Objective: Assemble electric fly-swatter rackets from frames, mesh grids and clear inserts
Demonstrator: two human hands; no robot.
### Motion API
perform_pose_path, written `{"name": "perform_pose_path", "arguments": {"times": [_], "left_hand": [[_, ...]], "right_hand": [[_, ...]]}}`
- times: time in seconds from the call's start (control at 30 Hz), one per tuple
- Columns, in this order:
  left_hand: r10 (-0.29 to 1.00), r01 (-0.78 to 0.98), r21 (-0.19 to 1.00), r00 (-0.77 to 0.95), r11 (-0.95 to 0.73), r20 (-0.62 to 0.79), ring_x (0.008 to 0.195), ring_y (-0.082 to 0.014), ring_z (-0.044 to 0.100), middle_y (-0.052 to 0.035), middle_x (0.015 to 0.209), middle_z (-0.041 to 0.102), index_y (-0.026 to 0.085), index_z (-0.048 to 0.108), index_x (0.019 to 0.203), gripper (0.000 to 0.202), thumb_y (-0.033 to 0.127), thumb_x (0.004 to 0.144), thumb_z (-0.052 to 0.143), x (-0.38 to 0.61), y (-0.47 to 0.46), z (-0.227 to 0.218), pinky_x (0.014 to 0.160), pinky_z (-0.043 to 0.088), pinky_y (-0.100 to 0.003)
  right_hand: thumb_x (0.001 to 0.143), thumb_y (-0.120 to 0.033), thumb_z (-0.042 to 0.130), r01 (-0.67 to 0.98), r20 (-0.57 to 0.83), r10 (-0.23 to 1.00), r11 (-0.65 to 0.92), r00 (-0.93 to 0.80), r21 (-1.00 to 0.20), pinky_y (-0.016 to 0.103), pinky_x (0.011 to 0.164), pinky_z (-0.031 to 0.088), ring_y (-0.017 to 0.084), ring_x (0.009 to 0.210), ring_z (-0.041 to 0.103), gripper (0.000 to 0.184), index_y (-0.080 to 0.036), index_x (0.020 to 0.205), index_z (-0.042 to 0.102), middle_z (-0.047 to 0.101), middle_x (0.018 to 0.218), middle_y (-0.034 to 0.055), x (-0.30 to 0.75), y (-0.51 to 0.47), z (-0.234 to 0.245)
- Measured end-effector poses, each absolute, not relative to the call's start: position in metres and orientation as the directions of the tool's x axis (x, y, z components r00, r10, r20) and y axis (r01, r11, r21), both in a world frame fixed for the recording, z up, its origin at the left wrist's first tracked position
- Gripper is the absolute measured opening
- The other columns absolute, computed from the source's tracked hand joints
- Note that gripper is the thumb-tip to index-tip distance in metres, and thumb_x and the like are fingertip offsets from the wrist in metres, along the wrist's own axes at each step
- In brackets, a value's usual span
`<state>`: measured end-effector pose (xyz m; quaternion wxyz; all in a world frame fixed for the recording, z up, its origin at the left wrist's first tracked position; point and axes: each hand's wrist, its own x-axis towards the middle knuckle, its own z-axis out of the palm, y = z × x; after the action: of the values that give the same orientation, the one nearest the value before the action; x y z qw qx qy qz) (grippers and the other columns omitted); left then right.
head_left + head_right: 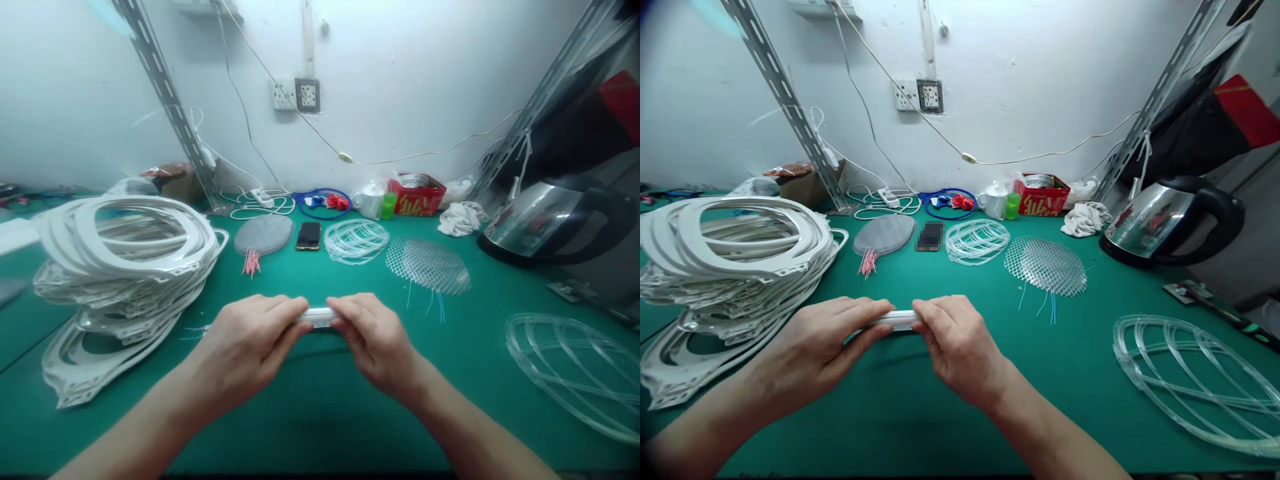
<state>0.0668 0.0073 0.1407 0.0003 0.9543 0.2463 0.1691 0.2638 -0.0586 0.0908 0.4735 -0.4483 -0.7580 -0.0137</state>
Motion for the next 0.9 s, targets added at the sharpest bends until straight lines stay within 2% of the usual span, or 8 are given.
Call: {"name": "perform_pose_path", "arguments": {"times": [0.1,0.17,0.27,0.43,0.53,0.67,0.8,0.9], "left_hand": [[0.41,0.435,0.032,0.82,-0.9,0.4,0.062,-0.0148,0.058,-0.0019,0.07,0.065,0.017,0.06,0.087,0.022,0.029,0.089,0.042,0.075,0.005,0.137,0.066,0.043,-0.03],[0.407,0.422,0.05,0.826,-0.905,0.391,0.069,-0.0159,0.06,-0.0026,0.079,0.067,0.019,0.06,0.094,0.022,0.031,0.088,0.043,0.071,0.008,0.138,0.072,0.043,-0.031],[0.504,0.478,0.162,0.806,-0.863,0.309,0.086,-0.0178,0.061,-0.0035,0.099,0.067,0.023,0.056,0.11,0.029,0.038,0.087,0.045,0.056,0.014,0.143,0.075,0.044,-0.027],[0.556,0.455,0.405,0.813,-0.793,0.175,0.073,-0.0118,0.059,-0.0011,0.087,0.065,0.021,0.057,0.104,0.025,0.033,0.089,0.04,0.049,0.01,0.148,0.063,0.043,-0.018],[0.544,0.438,0.408,0.817,-0.801,0.191,0.066,-0.0104,0.056,-0.0003,0.079,0.062,0.019,0.058,0.099,0.023,0.031,0.09,0.04,0.058,0.006,0.146,0.059,0.041,-0.019],[0.551,0.453,0.36,0.798,-0.816,0.243,0.066,-0.0118,0.058,-0.0007,0.078,0.064,0.02,0.059,0.101,0.025,0.031,0.089,0.04,0.056,0.009,0.143,0.059,0.042,-0.02],[0.613,0.524,0.374,0.771,-0.765,0.174,0.091,-0.0199,0.062,-0.0041,0.11,0.064,0.026,0.048,0.125,0.051,0.044,0.078,0.057,0.032,0.02,0.146,0.072,0.046,-0.024],[0.643,0.565,0.408,0.762,-0.717,0.073,0.075,-0.0155,0.063,0.0,0.093,0.068,0.027,0.056,0.113,0.032,0.04,0.085,0.047,0.018,0.02,0.15,0.06,0.045,-0.022]], "right_hand": [[0.089,-0.017,0.045,0.692,0.744,0.648,0.612,-0.162,-0.383,0.032,0.071,0.045,0.016,0.074,0.057,0.016,-0.015,0.101,0.055,0.065,0.084,0.0068,0.26,-0.054,0.09],[0.088,-0.016,0.046,0.68,0.724,0.662,0.623,-0.194,-0.388,0.032,0.074,0.045,0.015,0.073,0.057,0.015,-0.015,0.1,0.054,0.064,0.083,0.0058,0.268,-0.055,0.091],[0.089,-0.018,0.044,0.705,0.651,0.74,0.553,-0.171,-0.443,0.029,0.073,0.045,0.014,0.08,0.058,0.016,-0.017,0.103,0.054,0.064,0.089,0.0058,0.282,-0.059,0.095],[0.09,-0.024,0.047,0.809,0.663,0.724,0.497,-0.188,-0.314,0.036,0.084,0.037,0.018,0.094,0.057,0.027,-0.016,0.115,0.051,0.064,0.103,0.0091,0.266,-0.058,0.105],[0.09,-0.03,0.048,0.83,0.7,0.682,0.503,-0.209,-0.242,0.035,0.078,0.034,0.015,0.075,0.057,0.022,-0.015,0.101,0.059,0.065,0.084,0.0053,0.247,-0.051,0.108],[0.091,-0.033,0.045,0.83,0.67,0.712,0.492,-0.211,-0.262,0.034,0.078,0.033,0.013,0.065,0.054,0.022,-0.017,0.086,0.06,0.061,0.07,0.001,0.247,-0.045,0.112],[0.09,-0.03,0.048,0.786,0.598,0.771,0.501,-0.216,-0.361,0.035,0.084,0.034,0.016,0.08,0.059,0.017,-0.02,0.098,0.059,0.066,0.087,0.0029,0.266,-0.05,0.115],[0.09,-0.023,0.045,0.795,0.612,0.776,0.466,-0.155,-0.389,0.038,0.086,0.036,0.021,0.1,0.057,0.027,-0.023,0.116,0.052,0.063,0.107,0.0074,0.269,-0.055,0.117]]}}
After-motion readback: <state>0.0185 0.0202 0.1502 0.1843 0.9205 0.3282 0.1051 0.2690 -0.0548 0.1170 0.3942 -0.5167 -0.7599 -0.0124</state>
